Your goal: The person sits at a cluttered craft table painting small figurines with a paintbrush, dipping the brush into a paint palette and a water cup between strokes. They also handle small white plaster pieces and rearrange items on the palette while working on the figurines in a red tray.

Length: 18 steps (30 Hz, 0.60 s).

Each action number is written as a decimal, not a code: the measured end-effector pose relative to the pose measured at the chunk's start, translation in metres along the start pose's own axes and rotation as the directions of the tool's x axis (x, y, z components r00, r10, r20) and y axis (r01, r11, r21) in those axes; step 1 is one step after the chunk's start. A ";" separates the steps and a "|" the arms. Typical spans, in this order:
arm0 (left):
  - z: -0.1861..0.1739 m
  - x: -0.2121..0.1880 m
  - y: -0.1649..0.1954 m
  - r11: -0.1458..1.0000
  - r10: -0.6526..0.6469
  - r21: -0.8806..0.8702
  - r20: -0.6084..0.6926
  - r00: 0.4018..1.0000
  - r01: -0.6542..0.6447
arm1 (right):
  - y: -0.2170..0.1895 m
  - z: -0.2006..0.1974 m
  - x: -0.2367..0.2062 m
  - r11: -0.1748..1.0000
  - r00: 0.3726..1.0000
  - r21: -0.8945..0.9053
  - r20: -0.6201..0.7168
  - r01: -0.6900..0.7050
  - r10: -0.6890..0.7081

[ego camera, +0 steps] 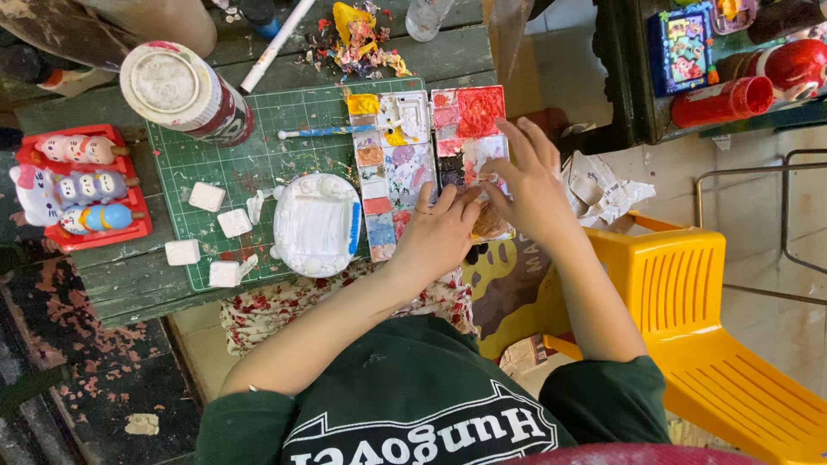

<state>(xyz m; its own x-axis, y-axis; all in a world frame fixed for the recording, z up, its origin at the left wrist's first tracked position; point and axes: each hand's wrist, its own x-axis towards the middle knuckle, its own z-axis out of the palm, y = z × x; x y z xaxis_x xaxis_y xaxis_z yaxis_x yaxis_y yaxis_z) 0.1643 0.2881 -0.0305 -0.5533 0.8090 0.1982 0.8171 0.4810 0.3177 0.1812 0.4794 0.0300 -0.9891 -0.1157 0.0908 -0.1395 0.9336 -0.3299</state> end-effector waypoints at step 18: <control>-0.026 -0.005 -0.020 0.959 0.061 -0.266 -0.146 0.987 -0.099 | 0.015 0.010 -0.042 0.577 0.963 0.799 0.011 -0.171 0.270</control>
<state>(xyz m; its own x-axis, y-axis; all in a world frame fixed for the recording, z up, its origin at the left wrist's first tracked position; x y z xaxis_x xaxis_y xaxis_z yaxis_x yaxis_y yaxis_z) 0.1464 0.2655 -0.0133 -0.5199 0.7789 0.3506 0.7954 0.2918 0.5313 0.2203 0.4949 0.0119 -0.9905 0.1369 -0.0116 0.0510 0.2880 -0.9563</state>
